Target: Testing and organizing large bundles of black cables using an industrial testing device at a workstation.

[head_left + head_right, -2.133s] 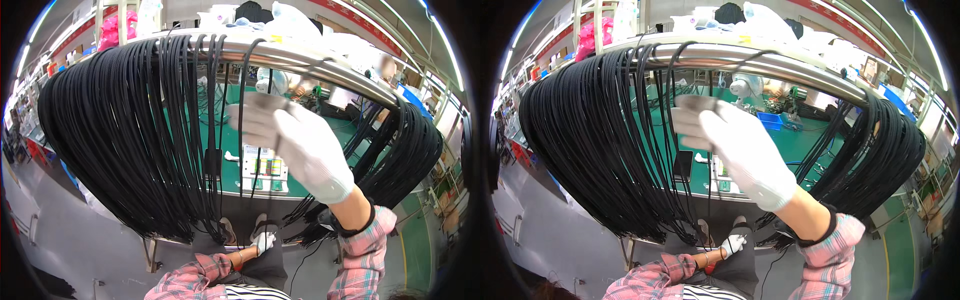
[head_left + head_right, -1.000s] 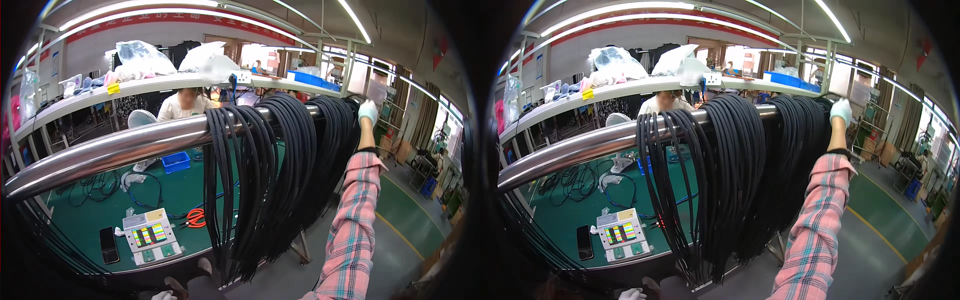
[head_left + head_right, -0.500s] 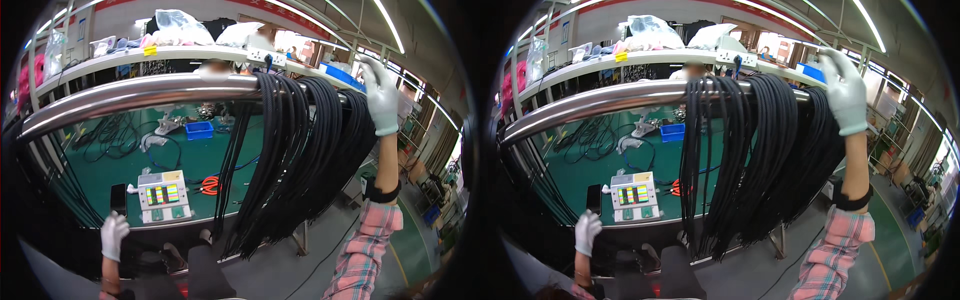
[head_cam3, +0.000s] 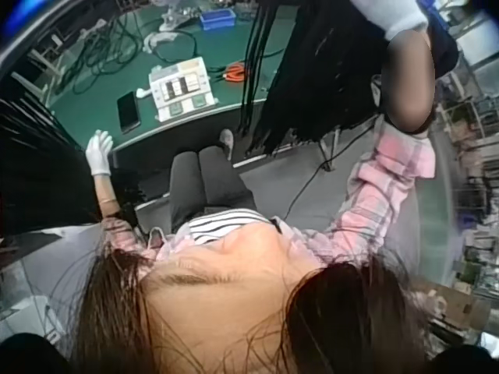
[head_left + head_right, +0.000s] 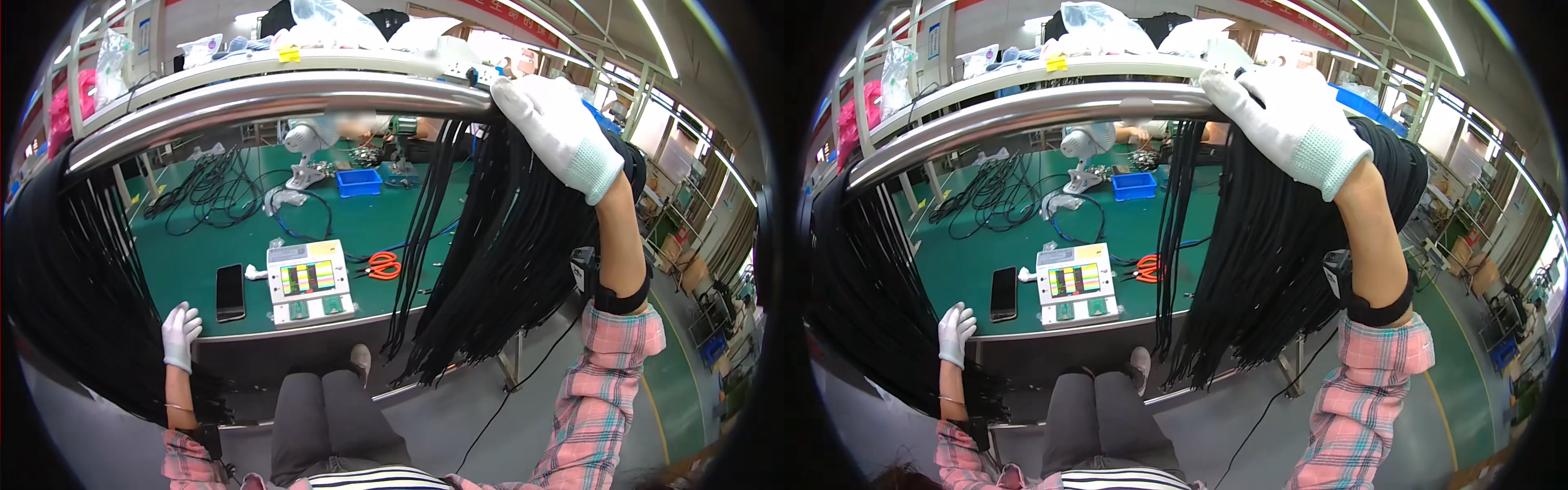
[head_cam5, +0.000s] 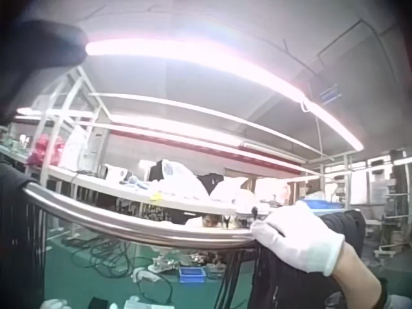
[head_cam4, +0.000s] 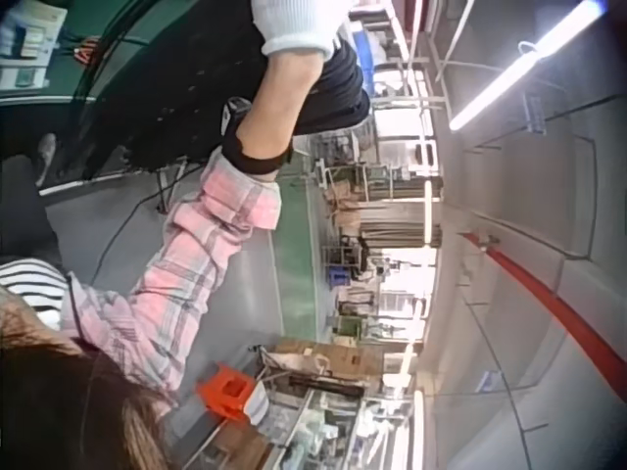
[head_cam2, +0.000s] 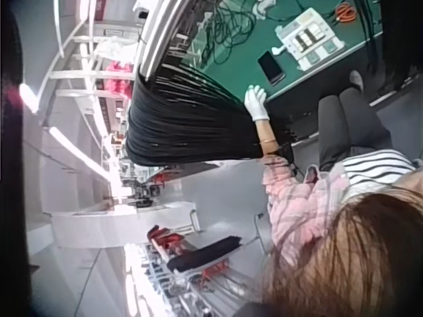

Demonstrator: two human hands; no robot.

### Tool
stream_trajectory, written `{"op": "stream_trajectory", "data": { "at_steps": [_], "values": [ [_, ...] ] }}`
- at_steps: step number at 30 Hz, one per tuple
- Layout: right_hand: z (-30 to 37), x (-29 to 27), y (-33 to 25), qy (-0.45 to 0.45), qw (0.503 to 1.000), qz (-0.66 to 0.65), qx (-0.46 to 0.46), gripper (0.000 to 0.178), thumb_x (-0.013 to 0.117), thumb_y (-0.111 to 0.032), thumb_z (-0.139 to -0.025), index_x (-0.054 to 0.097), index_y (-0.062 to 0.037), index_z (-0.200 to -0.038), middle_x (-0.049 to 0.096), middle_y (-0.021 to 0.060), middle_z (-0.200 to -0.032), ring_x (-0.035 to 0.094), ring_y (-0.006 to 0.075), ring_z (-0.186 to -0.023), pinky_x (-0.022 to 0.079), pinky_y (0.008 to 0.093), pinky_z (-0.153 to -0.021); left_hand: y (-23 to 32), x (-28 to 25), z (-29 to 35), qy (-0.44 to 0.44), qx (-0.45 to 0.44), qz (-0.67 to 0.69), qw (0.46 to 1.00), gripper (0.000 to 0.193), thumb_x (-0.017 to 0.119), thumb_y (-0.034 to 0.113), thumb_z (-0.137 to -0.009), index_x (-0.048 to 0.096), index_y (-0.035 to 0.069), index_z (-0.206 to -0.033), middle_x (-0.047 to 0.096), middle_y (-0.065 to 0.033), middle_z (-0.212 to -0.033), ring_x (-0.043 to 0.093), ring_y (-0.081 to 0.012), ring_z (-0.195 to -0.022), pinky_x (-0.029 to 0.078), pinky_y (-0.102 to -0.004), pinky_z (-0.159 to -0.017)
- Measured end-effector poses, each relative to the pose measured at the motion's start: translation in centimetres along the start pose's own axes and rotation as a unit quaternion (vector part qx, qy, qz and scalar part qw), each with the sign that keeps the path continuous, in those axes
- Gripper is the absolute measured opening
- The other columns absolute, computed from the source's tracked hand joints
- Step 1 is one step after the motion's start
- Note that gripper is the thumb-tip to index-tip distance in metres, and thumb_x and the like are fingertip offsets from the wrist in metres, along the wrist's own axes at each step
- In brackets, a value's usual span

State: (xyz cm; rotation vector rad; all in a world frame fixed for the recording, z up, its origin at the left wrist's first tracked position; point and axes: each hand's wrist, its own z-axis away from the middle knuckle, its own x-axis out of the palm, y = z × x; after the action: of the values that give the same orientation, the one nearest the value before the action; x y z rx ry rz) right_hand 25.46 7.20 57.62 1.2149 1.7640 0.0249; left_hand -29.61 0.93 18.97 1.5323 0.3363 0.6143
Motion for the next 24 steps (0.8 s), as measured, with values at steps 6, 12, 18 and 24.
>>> {"op": "stream_trajectory", "data": {
  "at_steps": [6, 12, 18, 24],
  "values": [
    [-1.6, 0.2, -6.3, 0.110, 0.989, -0.063, 0.075, 0.042, 0.055, -0.038, -0.090, 0.058, -0.0027, -0.112, 0.060, 0.0202, -0.094, 0.060, 0.0327, -0.084, 0.046, 0.0387, -0.080, -2.5, 7.5, 4.5, -0.150, 0.001, 0.001, 0.989, 0.027, 0.054, 0.013, -0.095, 0.056, -0.001, -0.118, 0.065, -0.0079, -0.097, 0.060, -0.0084, -0.075, 0.049, -0.0199, -0.063],
    [-1.4, -0.4, -8.3, 0.214, 0.976, -0.027, 0.044, 0.030, 0.061, -0.008, -0.083, 0.064, -0.0036, -0.112, 0.066, 0.0133, -0.104, 0.064, 0.0261, -0.095, 0.049, 0.0315, -0.084, -1.6, 17.6, 12.7, -0.299, 0.217, -0.203, 0.907, 0.035, 0.054, 0.015, -0.094, 0.053, -0.003, -0.125, 0.065, -0.0128, -0.112, 0.063, -0.0201, -0.101, 0.049, -0.0298, -0.088],
    [-3.3, -1.1, -10.1, 0.284, 0.956, 0.080, 0.010, 0.020, 0.062, -0.008, -0.085, 0.068, -0.0056, -0.104, 0.066, 0.0116, -0.102, 0.064, 0.0267, -0.095, 0.048, 0.0322, -0.085, 1.2, 21.7, 14.5, -0.285, 0.271, -0.185, 0.901, 0.046, 0.053, 0.006, -0.091, 0.044, 0.001, -0.136, 0.055, -0.0157, -0.130, 0.055, -0.0239, -0.120, 0.042, -0.0335, -0.100],
    [-6.8, -2.0, -18.4, 0.341, 0.830, -0.432, 0.086, 0.022, 0.060, 0.000, -0.080, 0.064, 0.0074, -0.100, 0.067, 0.0178, -0.086, 0.068, 0.0244, -0.083, 0.052, 0.0294, -0.076, 0.5, 23.8, 13.6, -0.263, 0.247, -0.072, 0.930, 0.055, 0.052, 0.015, -0.094, 0.033, 0.000, -0.144, 0.045, -0.0172, -0.141, 0.044, -0.0291, -0.131, 0.032, -0.0349, -0.109]
  ]
}}
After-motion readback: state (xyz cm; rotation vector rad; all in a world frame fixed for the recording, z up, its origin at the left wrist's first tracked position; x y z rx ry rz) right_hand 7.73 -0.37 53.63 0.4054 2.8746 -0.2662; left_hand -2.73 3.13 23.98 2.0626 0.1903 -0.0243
